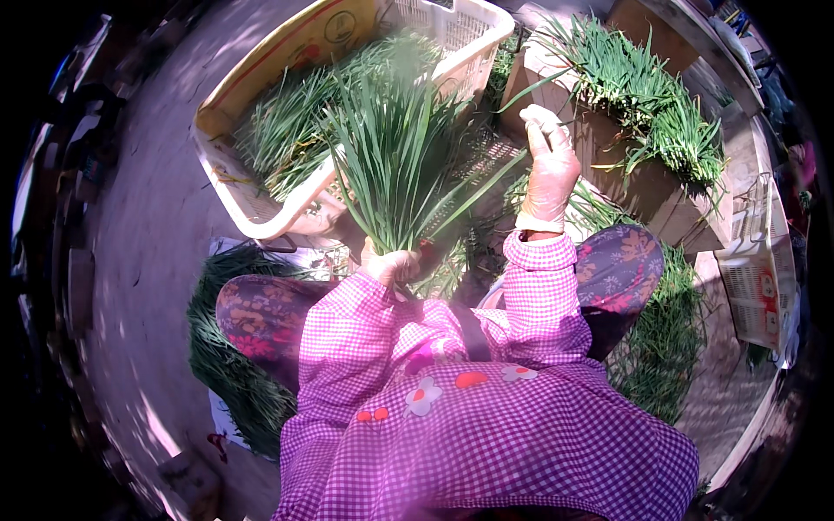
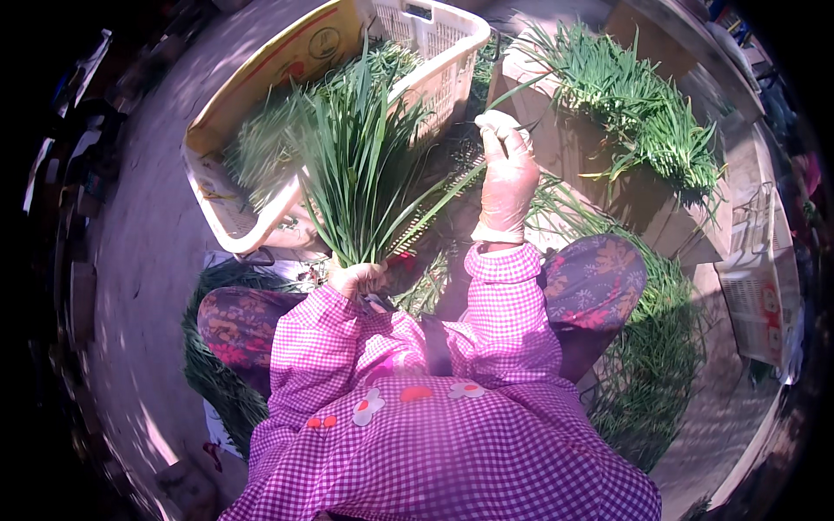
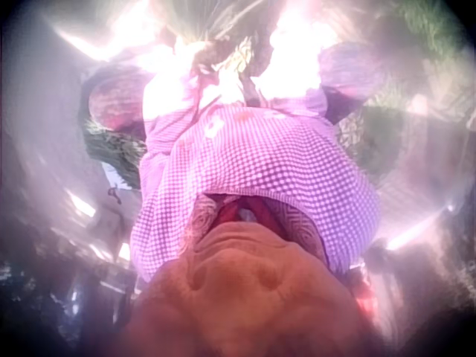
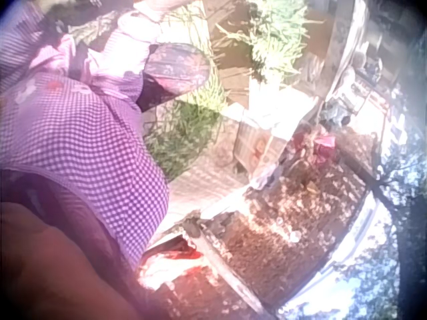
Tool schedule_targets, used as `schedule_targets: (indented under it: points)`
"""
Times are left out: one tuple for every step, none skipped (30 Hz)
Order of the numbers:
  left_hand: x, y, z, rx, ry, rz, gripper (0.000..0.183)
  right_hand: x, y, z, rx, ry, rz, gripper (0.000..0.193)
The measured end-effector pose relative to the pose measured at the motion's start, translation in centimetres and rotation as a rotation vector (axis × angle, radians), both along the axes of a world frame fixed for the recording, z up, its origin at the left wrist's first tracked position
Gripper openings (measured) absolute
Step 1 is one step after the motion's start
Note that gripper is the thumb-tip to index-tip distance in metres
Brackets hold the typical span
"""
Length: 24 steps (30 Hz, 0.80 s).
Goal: The person sorts through bundles of green onions by hand, peeling away dry or damaged outer layers and placing the cleaned stalks into a plastic crate while moving a basket of produce aside.
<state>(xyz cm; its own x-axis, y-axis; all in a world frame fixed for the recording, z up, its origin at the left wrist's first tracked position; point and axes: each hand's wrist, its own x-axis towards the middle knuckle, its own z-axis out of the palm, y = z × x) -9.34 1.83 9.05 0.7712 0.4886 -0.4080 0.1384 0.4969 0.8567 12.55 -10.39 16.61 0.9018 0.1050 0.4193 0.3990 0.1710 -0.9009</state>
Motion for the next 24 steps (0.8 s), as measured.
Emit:
schedule_targets:
  points:
    - [-0.1, -0.2, -0.4, -0.006, 0.009, 0.087, 0.033, 0.4, -0.4, -0.1, 0.014, 0.011, -0.036, 0.018]
    - [-0.2, -0.2, -0.4, -0.016, -0.023, 0.088, 0.033, 0.6, -0.6, 0.2, 0.027, 0.023, -0.074, 0.020]
    - [-0.3, 0.0, -0.3, -0.027, -0.055, 0.091, 0.034, 0.7, -0.8, 0.7, 0.017, 0.025, -0.127, 0.019]
    - [-0.4, 0.2, -0.2, -0.037, -0.088, 0.094, 0.035, 0.7, -1.2, 1.2, -0.003, 0.030, -0.182, 0.019]
    - [-0.5, 0.3, -0.1, -0.069, -0.118, 0.072, 0.033, 1.1, -1.6, 1.0, 0.077, 0.101, -0.155, 0.018]
    - [-0.7, 1.0, -0.5, -0.151, -0.114, 0.016, 0.040, 1.5, -2.0, 0.9, 0.156, 0.171, -0.126, 0.018]
    - [-0.7, 1.0, -0.5, -0.144, -0.110, 0.018, 0.039, 1.6, -2.3, 0.7, 0.152, 0.209, -0.082, 0.018]
    - [-0.7, 0.9, -0.4, -0.136, -0.103, 0.020, 0.039, 1.6, -2.5, 0.8, 0.150, 0.249, -0.038, 0.018]
    - [-0.7, 0.9, -0.2, -0.132, -0.106, 0.027, 0.039, 1.6, -2.7, 0.8, 0.147, 0.288, 0.006, 0.018]
    - [-0.7, 0.8, 0.0, -0.127, -0.109, 0.035, 0.039, 1.6, -2.6, 0.6, 0.083, 0.258, 0.029, 0.018]
    - [-0.7, 0.7, 0.2, -0.121, -0.111, 0.042, 0.039, 1.6, -2.3, 0.3, 0.021, 0.229, 0.051, 0.018]
    - [-0.7, 0.7, 0.1, -0.120, -0.134, 0.027, 0.039, 1.8, -2.1, -0.2, -0.042, 0.199, 0.073, 0.018]
    - [-0.8, 0.9, -0.1, -0.119, -0.157, 0.012, 0.039, 2.2, -2.0, -1.1, -0.136, 0.098, 0.091, 0.018]
    - [-0.7, 1.1, -0.4, -0.121, -0.183, -0.012, 0.039, 2.3, -1.9, -1.7, -0.153, 0.168, 0.128, 0.019]
    - [-0.7, 1.3, -0.5, -0.103, -0.145, -0.062, 0.040, 2.4, -1.8, -2.3, -0.191, 0.151, 0.117, 0.020]
    - [-0.6, 1.4, -0.5, -0.117, -0.143, -0.091, 0.040, 2.6, -1.8, -3.0, -0.231, 0.135, 0.105, 0.021]
    - [-0.9, 1.3, 0.0, -0.122, -0.133, -0.099, 0.040, 2.5, -1.3, -3.2, -0.266, 0.035, 0.150, 0.027]
    - [-1.2, 1.2, 0.5, -0.129, -0.124, -0.108, 0.040, 2.0, -1.0, -3.0, -0.252, 0.054, 0.224, 0.032]
    - [-1.5, 1.1, 1.0, -0.145, -0.161, -0.135, 0.040, 2.2, -0.6, -3.3, -0.305, -0.005, 0.252, 0.034]
    - [-1.4, 1.2, 0.8, -0.150, -0.175, -0.170, 0.043, 2.5, -0.5, -3.5, -0.365, -0.066, 0.265, 0.036]
    - [-1.5, 1.1, 0.6, -0.147, -0.220, -0.194, 0.041, 2.3, -0.6, -3.2, -0.396, -0.055, 0.297, 0.035]
    - [-1.5, 1.1, 0.4, -0.143, -0.266, -0.217, 0.040, 2.5, -0.4, -4.1, -0.395, -0.078, 0.276, 0.033]
    - [-1.5, 1.2, 0.3, -0.162, -0.254, -0.244, 0.040, 2.8, -0.7, -4.3, -0.464, -0.070, 0.333, 0.030]
    - [-1.5, 1.3, 0.3, -0.181, -0.242, -0.271, 0.040, 3.0, -1.0, -4.4, -0.533, -0.061, 0.390, 0.028]
